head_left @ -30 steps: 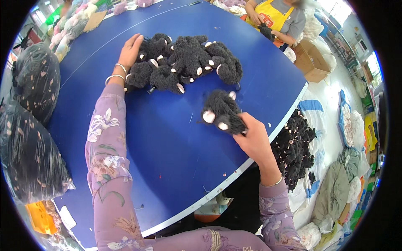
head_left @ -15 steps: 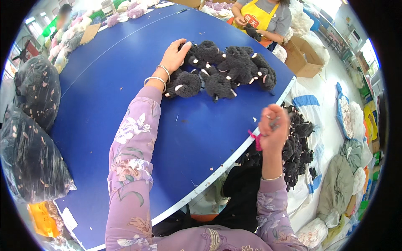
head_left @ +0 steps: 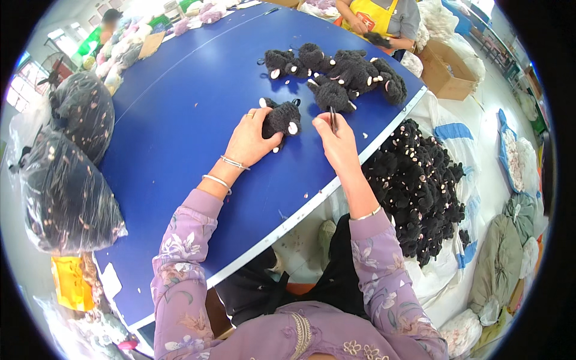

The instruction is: The person trims the fur on small black stuffed animals using scissors. They pick up each item, snip stray fibers, and place the finished pieces on a blue table. The process is repeated for multiple items.

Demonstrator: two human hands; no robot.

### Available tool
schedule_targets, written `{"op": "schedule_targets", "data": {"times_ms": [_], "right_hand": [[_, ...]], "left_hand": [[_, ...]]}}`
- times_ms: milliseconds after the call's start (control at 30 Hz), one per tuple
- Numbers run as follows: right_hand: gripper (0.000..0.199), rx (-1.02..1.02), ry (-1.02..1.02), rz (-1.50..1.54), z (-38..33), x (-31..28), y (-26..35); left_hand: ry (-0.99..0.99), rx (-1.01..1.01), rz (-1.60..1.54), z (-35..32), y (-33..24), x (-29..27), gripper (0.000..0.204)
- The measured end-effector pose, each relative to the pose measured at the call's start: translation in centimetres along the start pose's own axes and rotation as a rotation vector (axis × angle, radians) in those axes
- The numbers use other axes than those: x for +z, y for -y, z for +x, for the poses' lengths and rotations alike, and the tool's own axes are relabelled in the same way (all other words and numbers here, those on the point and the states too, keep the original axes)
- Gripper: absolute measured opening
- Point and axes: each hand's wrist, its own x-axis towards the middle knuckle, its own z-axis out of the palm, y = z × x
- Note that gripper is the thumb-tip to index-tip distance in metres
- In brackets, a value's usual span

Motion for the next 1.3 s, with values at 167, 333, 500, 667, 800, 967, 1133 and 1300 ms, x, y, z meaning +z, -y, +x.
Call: {"op": "schedule_targets", "data": {"times_ms": [167, 333, 500, 667, 800, 967, 1133, 1300], "right_hand": [[0.052, -0.059, 0.253, -0.063, -2.5, 3.0, 0.5], [0.027, -0.025, 0.312, 0.148, -3.5, 4.1, 1.8], [0.024, 0.131, 0.509, 0.389, -4.3, 4.3, 2.0], [0.024, 0.192, 0.591, 0.488, -4.3, 4.4, 1.8], [0.021, 0.196, 0.503, 0.446, -4.4, 5.0, 1.6], [0.022, 0.155, 0.247, 0.484, -3.3, 5.0, 0.9], [0.028, 0.275, 0.367, 0.293, -3.9, 5.1, 2.3], [0.018, 0.045, 0.53, 0.075, -5.3, 6.5, 0.9]], "left_hand": [[-0.101, -0.12, -0.303, -5.9, -2.6, -0.7, 0.062], [-0.357, -0.222, -0.735, -10.0, -2.1, -0.5, 0.069], [-0.192, -0.388, -1.19, -10.4, 0.1, -0.5, 0.06], [-0.097, -0.445, -1.504, -10.1, -0.1, -2.3, 0.045], [-0.106, -0.394, -1.453, -10.4, 0.7, -1.5, 0.023], [-0.361, -0.536, -1.292, -9.6, 0.3, -1.3, 0.01], [-0.537, -0.409, -1.274, -9.6, 1.9, -0.7, 0.012], [-0.445, -0.463, -1.078, -9.8, 1.3, -1.1, 0.014]]}}
